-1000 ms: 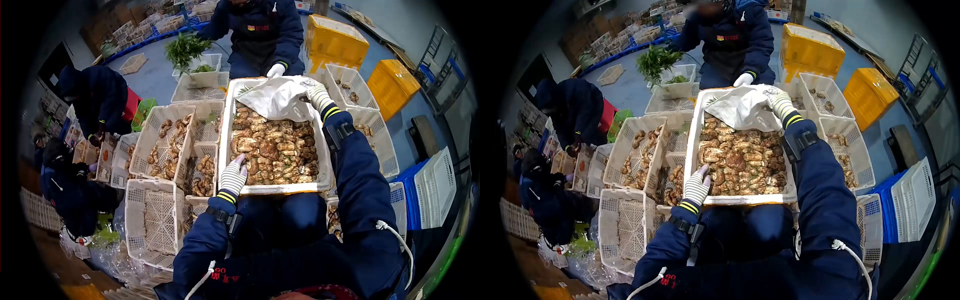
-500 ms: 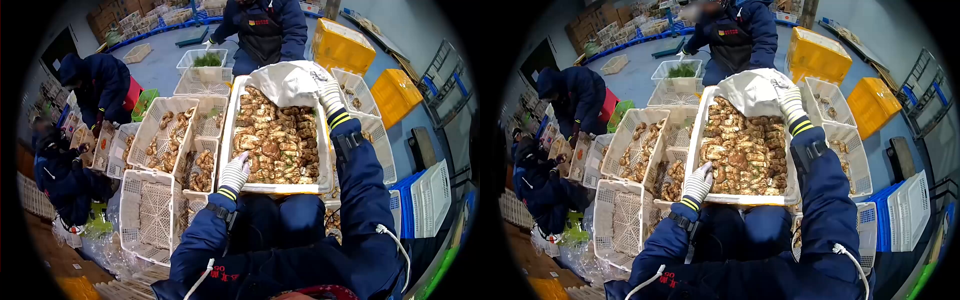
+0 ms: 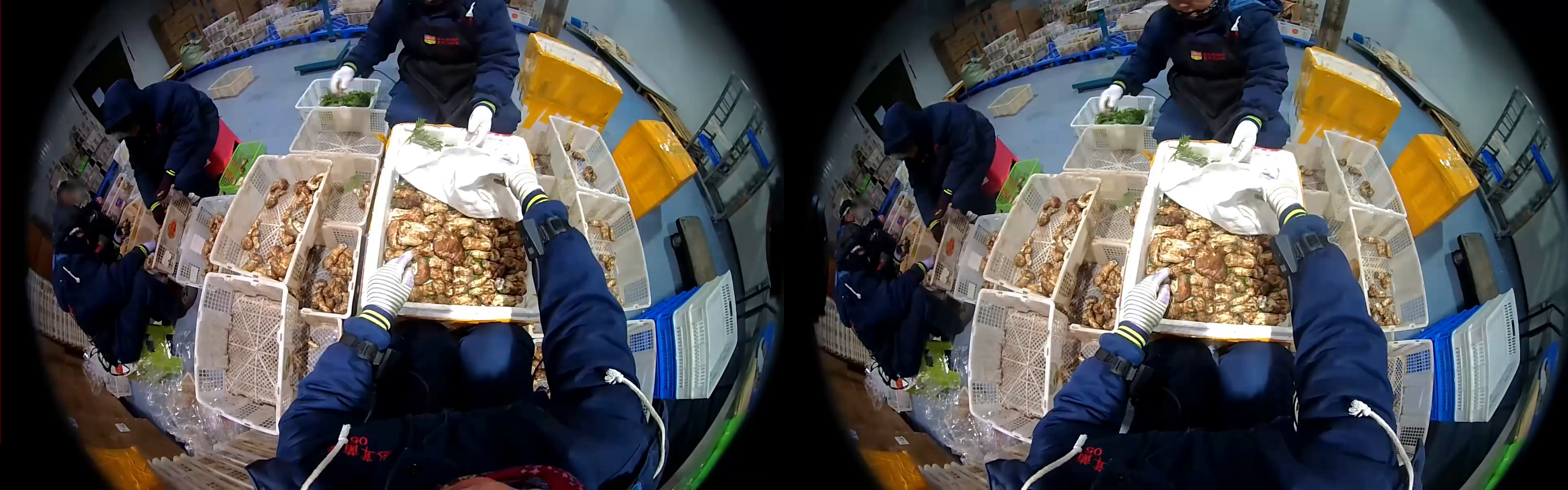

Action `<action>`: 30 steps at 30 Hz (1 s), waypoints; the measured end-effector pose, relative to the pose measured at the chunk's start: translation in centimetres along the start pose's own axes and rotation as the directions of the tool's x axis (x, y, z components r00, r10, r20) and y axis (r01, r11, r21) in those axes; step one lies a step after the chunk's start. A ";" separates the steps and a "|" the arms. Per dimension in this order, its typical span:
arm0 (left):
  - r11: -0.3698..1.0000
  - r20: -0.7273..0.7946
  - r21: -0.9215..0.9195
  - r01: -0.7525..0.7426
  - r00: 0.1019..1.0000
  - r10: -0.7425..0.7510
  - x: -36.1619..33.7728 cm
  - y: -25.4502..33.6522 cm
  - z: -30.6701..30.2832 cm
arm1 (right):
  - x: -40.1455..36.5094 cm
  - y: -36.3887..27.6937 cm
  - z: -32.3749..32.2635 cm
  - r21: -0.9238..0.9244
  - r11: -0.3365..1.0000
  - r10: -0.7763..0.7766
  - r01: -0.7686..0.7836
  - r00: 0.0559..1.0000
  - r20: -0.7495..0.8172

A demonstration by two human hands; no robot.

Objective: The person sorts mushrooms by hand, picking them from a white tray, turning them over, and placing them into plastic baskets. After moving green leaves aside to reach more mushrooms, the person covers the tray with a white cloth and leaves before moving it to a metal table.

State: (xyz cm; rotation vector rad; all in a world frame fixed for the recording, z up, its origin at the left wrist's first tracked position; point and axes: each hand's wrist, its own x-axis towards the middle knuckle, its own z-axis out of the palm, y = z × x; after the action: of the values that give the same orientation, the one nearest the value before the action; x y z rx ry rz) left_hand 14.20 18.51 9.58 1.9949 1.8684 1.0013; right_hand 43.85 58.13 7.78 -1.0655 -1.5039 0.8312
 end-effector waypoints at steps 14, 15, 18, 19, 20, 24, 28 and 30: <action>0.911 -0.324 -0.393 0.124 0.909 -0.263 -0.4 -0.5 0.0 | -3.9 -11.8 1.5 -0.540 0.835 -0.106 0.102 0.994 0.024; 0.922 -0.389 -0.377 0.090 0.888 -0.245 -0.2 -0.5 0.3 | -5.0 -13.4 2.0 -0.603 0.796 -0.047 0.061 0.998 0.039; 0.874 -0.308 -0.433 0.220 0.875 -0.373 -0.4 -1.5 0.9 | -6.7 -15.1 3.2 -0.756 0.654 0.039 0.004 0.998 0.039; 0.895 -0.358 -0.411 0.173 0.872 -0.333 -0.4 -1.6 1.0 | -5.7 -11.7 3.3 -0.793 0.609 0.003 0.017 1.000 0.024; 0.913 -0.405 -0.387 0.127 0.866 -0.292 -0.4 -1.6 1.1 | -5.1 -9.0 2.7 -0.827 0.561 -0.033 0.027 0.999 0.011; 0.908 -0.443 -0.413 0.069 0.856 -0.267 -0.2 -2.1 1.3 | -6.5 -9.1 -0.7 -0.869 0.487 0.095 -0.087 0.994 -0.047; 0.911 -0.440 -0.402 0.086 0.855 -0.275 -0.3 -2.3 1.3 | -7.7 -10.8 -0.6 -0.919 0.386 -0.122 0.082 0.992 0.037; 0.922 -0.368 -0.366 0.123 0.892 -0.265 -0.5 -2.2 0.8 | -8.3 -10.4 0.0 -0.892 0.376 -0.377 0.252 0.921 0.101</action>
State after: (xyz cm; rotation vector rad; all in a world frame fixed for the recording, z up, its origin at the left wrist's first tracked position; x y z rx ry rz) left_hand 13.00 18.63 7.57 1.4452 1.8806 1.6489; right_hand 42.12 46.62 14.32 -1.4518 -2.0029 -0.4503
